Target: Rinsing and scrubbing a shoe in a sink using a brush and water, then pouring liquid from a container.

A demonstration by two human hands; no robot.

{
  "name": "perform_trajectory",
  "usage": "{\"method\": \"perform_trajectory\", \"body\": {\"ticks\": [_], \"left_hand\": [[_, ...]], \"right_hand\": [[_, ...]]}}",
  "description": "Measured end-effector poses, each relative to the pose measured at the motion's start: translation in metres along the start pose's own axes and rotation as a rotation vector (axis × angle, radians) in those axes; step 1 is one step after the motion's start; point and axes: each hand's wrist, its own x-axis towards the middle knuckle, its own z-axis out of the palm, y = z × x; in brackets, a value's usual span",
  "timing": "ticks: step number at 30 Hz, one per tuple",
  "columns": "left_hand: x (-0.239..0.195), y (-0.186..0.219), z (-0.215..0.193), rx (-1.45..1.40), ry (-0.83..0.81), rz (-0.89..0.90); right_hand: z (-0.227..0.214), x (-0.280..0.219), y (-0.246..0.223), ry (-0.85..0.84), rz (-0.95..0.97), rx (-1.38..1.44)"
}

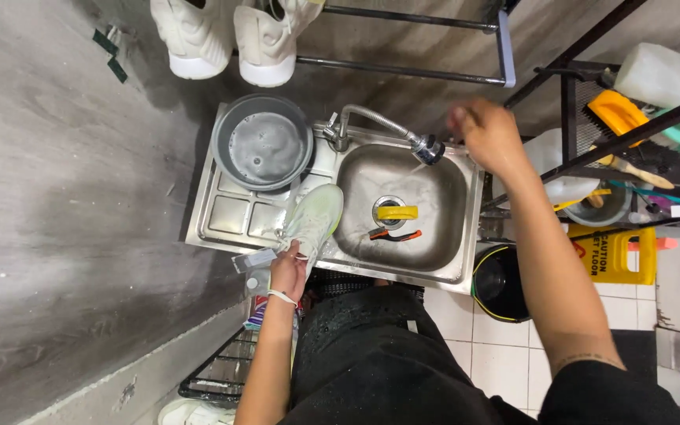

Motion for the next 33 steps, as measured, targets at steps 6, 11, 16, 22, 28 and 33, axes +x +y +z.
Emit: {"method": "perform_trajectory", "body": {"ticks": [6, 11, 16, 22, 28, 33], "left_hand": [[-0.030, 0.031, 0.038, 0.288, 0.079, -0.068], [-0.043, 0.066, 0.053, 0.657, 0.195, 0.013], [0.002, 0.070, -0.002, 1.236, 0.273, 0.401], [-0.079, 0.183, 0.064, 1.263, 0.381, 0.795], [0.157, 0.150, 0.015, 1.114, 0.211, 0.578], [0.117, 0.150, 0.092, 0.770, 0.026, 0.264]], "right_hand": [[0.001, 0.057, -0.021, 0.104, -0.292, -0.288], [-0.008, 0.087, -0.012, 0.105, -0.217, -0.528], [0.002, 0.112, 0.005, 0.262, -0.340, -0.409], [0.019, 0.005, -0.045, 0.524, -0.536, 0.600], [0.143, -0.020, -0.017, 0.089, -0.079, 0.946], [0.190, 0.046, 0.064, -0.274, 0.573, 1.627]]}}
